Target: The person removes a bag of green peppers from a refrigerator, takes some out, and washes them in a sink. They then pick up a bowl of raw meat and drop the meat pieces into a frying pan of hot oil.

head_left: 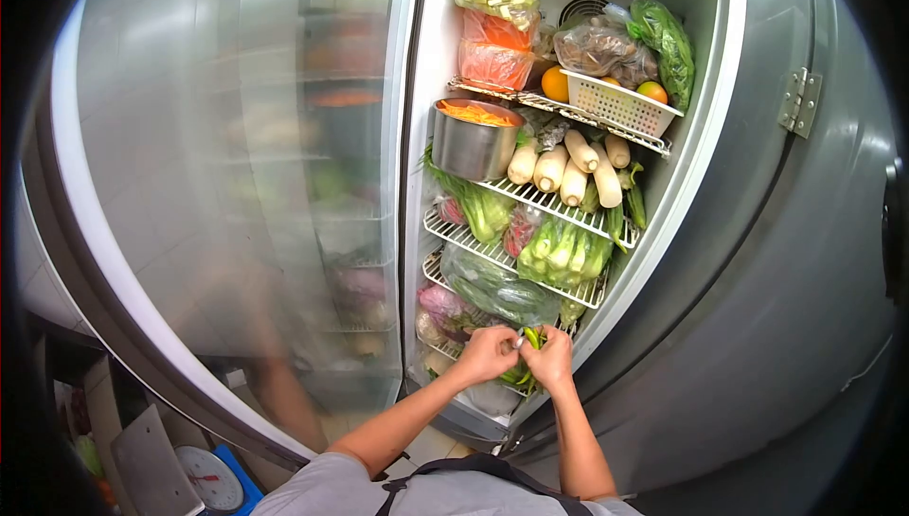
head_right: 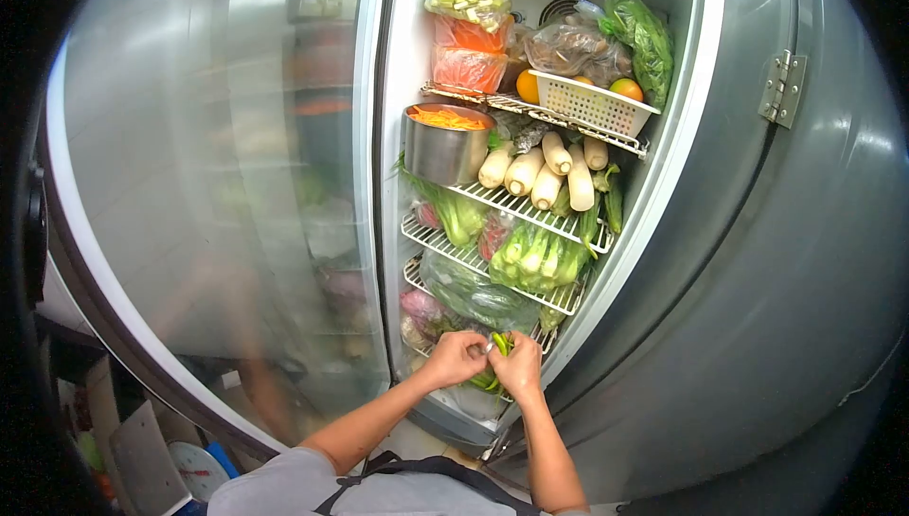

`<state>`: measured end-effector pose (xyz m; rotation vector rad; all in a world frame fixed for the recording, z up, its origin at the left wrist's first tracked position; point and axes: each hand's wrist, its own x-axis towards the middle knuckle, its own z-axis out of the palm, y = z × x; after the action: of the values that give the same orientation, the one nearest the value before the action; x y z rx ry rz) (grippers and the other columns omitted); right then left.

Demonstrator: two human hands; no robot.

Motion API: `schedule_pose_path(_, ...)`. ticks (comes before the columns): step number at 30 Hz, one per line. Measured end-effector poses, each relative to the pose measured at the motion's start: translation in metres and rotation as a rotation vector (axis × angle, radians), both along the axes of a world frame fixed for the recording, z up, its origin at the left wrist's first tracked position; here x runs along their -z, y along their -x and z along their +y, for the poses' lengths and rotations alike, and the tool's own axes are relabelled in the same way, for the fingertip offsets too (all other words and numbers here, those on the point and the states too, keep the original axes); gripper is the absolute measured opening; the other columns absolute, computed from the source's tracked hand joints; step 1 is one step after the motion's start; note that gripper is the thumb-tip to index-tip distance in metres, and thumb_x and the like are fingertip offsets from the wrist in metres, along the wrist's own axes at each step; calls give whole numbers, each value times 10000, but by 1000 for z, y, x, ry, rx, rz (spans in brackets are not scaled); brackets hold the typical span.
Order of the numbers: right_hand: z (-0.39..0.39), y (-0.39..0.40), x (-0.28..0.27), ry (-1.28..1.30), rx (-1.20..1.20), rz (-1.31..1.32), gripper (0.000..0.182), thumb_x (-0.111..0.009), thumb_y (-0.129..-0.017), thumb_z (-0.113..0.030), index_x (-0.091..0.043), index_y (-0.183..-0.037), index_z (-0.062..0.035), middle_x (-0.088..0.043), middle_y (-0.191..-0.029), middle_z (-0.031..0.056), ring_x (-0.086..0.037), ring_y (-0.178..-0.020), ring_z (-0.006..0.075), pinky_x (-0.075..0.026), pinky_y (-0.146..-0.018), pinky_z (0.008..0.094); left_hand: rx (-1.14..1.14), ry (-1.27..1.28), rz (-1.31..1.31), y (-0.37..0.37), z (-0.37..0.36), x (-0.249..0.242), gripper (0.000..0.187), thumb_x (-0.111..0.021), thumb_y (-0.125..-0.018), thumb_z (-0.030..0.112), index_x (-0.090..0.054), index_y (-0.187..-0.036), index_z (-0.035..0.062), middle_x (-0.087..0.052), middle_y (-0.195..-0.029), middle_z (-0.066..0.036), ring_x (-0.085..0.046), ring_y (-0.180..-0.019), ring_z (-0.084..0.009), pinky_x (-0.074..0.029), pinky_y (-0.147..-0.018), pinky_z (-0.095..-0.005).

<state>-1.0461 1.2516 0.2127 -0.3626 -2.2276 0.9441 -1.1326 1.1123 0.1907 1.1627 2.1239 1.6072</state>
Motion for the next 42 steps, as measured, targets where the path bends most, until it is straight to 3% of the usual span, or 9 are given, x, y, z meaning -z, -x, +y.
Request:
schedule_pose_path(2, -3, -4, -25, 30, -63, -3, 199, -715, -704, -141, -651, -773, 35, -613, -632, 182, -629, -584, 266, -493, -605, 382, -115, 73, 774, -7, -12, -22, 433, -741, -808, 178, -616, -1190, 18, -604, -1205, -142, -651, -1007, -301, -525, -805, -443)
schedule_pose_path(10, -5, -19, -116, 262, -307, 304, 69, -718, -825, -31, -674, -864, 5, -624, -726, -18, -511, -562, 45, -395, -504, 212, -241, -441, 567, 32, 15, -49, 160, -654, -864, 109, -599, -966, -1, -569, -918, -133, -584, -843, -268, -469, -733, -372)
schedule_pose_path(16, 0, -74, -124, 497, -293, 318, 118, -739, -847, -32, -687, -919, 46, -719, -848, 79, -641, -764, 101, -516, -694, 248, -543, -932, 628, 99, 8, -266, 127, -556, -948, 93, -555, -872, -9, -595, -795, -128, -595, -752, -278, -465, -699, -393)
schedule_pose_path(20, 3, -88, -66, 620, -320, 153, 115, -738, -857, -48, -691, -921, 36, -723, -847, 60, -625, -703, 77, -501, -629, 226, -877, -735, 803, 144, 47, -371, 496, -663, -931, 352, -482, -1275, 45, -505, -1156, -274, -578, -991, -411, -490, -845, -476)
schedule_pose_path(24, 14, -122, -18, 672, -245, -23, 147, -748, -859, -91, -693, -923, 29, -728, -820, 52, -544, -548, 40, -418, -476, 208, -657, -236, 918, 158, 103, -354, 576, -661, -918, 270, -425, -1382, 23, -389, -1316, -314, -598, -1048, -456, -490, -947, -505)
schedule_pose_path(28, 20, -154, 22, 694, -275, -221, 150, -742, -863, -89, -696, -938, 32, -743, -857, 85, -568, -565, 56, -455, -521, 213, -568, -488, 866, 213, 120, -356, 526, -638, -914, 203, -445, -1358, -2, -527, -1251, -300, -585, -1047, -495, -493, -925, -521)
schedule_pose_path(34, -12, -144, 24, 770, -330, -290, 196, -779, -822, -94, -667, -954, -1, -608, -705, -18, -512, -568, 64, -415, -516, 219, -925, -68, 976, 207, 145, -372, 580, -577, -937, 300, -426, -1423, 20, -549, -1226, -264, -498, -1155, -428, -424, -944, -541)
schedule_pose_path(38, -24, -137, 25, 723, -358, -288, 179, -783, -813, -88, -669, -921, -2, -576, -688, -29, -476, -564, 50, -366, -485, 236, -730, -602, 1070, 151, 104, -340, 555, -550, -890, 111, -411, -1370, -131, -410, -1354, -315, -418, -1238, -457, -352, -1040, -551)
schedule_pose_path(42, -16, -140, 38, 760, -392, -317, 170, -753, -836, -97, -681, -946, 13, -634, -726, 26, -545, -582, 103, -413, -496, 270, -798, -471, 1329, 208, 139, -307, 518, -466, -896, 33, -383, -1357, -188, -357, -1424, -372, -347, -1349, -517, -308, -1131, -553)
